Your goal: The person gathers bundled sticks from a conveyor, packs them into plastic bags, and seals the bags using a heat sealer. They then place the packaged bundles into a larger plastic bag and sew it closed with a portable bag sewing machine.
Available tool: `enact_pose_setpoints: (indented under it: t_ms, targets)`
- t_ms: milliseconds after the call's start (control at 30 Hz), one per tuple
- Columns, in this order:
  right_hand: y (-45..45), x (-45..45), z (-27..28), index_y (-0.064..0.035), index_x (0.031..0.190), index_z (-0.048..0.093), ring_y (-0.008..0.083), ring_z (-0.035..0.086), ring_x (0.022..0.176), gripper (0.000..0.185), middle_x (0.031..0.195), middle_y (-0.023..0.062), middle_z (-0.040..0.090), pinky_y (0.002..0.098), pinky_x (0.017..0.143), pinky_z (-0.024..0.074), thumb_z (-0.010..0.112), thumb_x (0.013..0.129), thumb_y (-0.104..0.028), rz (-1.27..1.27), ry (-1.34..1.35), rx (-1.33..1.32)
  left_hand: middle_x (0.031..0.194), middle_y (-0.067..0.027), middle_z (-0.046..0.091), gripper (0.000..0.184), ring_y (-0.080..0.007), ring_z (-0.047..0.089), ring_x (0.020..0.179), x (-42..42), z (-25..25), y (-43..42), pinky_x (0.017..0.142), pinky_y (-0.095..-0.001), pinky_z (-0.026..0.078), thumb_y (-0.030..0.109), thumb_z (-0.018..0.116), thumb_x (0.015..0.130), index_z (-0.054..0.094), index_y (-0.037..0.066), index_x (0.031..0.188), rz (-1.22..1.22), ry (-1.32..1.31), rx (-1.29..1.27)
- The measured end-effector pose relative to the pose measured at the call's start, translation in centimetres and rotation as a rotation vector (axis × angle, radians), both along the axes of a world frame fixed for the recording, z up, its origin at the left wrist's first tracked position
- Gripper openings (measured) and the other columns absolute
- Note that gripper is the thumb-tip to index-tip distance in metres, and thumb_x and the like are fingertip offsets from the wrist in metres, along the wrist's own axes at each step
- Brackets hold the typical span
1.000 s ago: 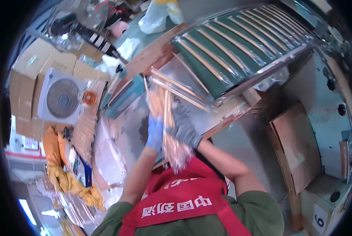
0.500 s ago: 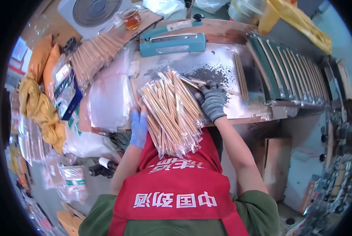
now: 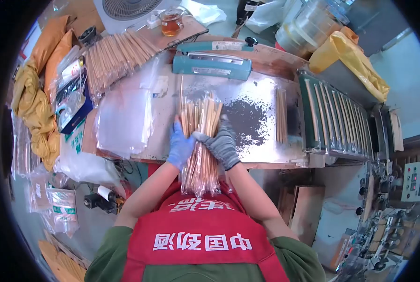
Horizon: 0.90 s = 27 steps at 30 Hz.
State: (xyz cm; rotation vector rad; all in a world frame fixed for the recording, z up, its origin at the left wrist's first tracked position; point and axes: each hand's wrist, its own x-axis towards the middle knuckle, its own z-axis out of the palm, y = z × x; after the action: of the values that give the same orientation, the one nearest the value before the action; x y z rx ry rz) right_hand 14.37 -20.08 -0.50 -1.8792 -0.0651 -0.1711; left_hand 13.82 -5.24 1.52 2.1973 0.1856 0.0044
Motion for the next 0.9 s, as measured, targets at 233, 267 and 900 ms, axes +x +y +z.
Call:
enact_pose_setpoints:
  t_ms: [233,267,900]
  targets:
    - [0.1,1.1,3.1,0.0022,0.131,0.037,0.0241,0.059,0.101,0.071,0.110,0.0173,0.058,0.0314,0.084,0.0511,0.072,0.078,-0.029,-0.264,0.415,0.251,0.120,-0.0257,0.053,0.069,-0.0361,0.050,0.115,2.3,-1.0,-1.5,0.100,-0.0397,0.036,0.038,0.064,0.083,0.039,-0.004,0.132,-0.122,0.257,-0.584]
    - [-0.3,0.4,4.1,0.0022,0.131,0.037,0.0241,0.059,0.101,0.071,0.110,0.0173,0.058,0.0314,0.084,0.0511,0.072,0.078,-0.029,-0.276,0.407,0.263,0.120,-0.0257,0.053,0.069,-0.0361,0.050,0.115,1.1,-0.6,-1.0,0.100,-0.0397,0.036,0.038,0.064,0.083,0.039,-0.004,0.132,-0.138,0.255,-0.574]
    - [-3.8,2.8,12.7,-0.0037,0.127,0.047,0.0148,0.058,0.099,0.067,0.112,0.0054,0.060,0.0299,0.084,0.0490,0.080,0.070,-0.017,0.122,0.273,0.679,0.115,-0.0041,0.057,0.060,-0.0139,0.056,0.100,4.4,9.4,-2.9,0.088,-0.0304,0.046,0.014,0.073,0.074,0.046,0.004,0.127,-0.595,0.174,-1.006]
